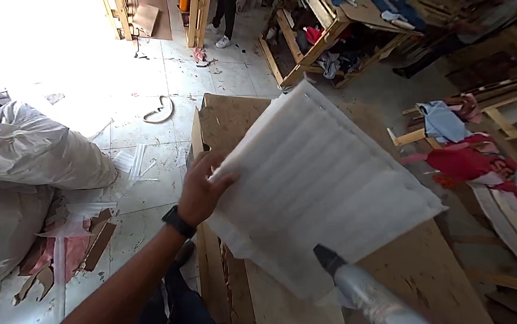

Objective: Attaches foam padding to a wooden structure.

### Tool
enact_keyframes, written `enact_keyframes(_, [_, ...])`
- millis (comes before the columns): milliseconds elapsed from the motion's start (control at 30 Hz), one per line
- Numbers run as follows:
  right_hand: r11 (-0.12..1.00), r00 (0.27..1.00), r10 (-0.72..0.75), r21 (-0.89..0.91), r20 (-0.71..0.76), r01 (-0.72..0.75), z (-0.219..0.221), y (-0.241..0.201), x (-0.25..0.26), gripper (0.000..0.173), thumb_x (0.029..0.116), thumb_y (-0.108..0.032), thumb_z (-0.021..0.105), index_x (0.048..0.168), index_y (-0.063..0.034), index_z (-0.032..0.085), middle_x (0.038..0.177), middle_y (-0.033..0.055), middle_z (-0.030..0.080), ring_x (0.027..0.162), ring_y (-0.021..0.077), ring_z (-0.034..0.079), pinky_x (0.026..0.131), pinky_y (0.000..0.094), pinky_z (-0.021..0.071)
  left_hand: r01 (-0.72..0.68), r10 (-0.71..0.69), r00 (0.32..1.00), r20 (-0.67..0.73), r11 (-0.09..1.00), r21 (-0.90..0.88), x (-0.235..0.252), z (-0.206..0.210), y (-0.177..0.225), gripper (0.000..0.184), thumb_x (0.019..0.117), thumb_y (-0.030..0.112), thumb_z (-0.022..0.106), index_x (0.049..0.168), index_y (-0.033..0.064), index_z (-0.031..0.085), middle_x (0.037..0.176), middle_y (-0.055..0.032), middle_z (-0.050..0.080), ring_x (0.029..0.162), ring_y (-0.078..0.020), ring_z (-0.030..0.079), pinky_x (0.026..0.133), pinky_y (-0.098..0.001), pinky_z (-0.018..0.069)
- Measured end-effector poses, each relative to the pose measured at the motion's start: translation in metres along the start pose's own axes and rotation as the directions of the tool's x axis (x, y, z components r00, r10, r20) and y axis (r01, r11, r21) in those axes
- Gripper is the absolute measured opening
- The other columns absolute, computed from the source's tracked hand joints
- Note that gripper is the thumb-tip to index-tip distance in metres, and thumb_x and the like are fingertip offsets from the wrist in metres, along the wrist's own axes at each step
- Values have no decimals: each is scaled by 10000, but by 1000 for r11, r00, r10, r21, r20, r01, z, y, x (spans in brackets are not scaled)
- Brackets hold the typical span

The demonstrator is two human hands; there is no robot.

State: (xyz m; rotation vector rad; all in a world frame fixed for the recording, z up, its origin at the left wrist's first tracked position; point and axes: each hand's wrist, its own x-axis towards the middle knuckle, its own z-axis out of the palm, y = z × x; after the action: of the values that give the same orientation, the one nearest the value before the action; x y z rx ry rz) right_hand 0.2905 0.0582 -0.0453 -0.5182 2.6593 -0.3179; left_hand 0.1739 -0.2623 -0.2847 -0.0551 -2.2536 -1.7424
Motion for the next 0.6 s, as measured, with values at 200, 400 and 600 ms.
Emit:
enact_keyframes(200, [915,955,-272,-340,-117,219,-62,-49,108,545,944,-186,686,1428,0,521,1217,266,671,941,397,728,715,555,605,108,-82,991,102,952,-286,40,10,-17,79,951,232,754,994,167,739,926,37,695,756,-114,667,641,-308,605])
enact_keyframes(400, [857,899,-304,-503,-315,114,-71,-27,188,559,956,-427,525,1388,-74,563,974,83,693,720,194,672,568,432,552,324,-204,926,317,860,-394,53,-5,-21,94,947,245,761,986,162,743,876,31,723,736,-122,688,646,-314,615])
enact_keyframes(600, [911,935,-128,-412,-330,-21,-70,-19,188,530,954,-435,576,1286,-23,609,1024,176,696,859,275,704,713,528,568,367,-173,885,432,831,-417,64,-16,-31,116,943,225,767,1003,128,746,876,20,722,738,-113,681,652,-311,609])
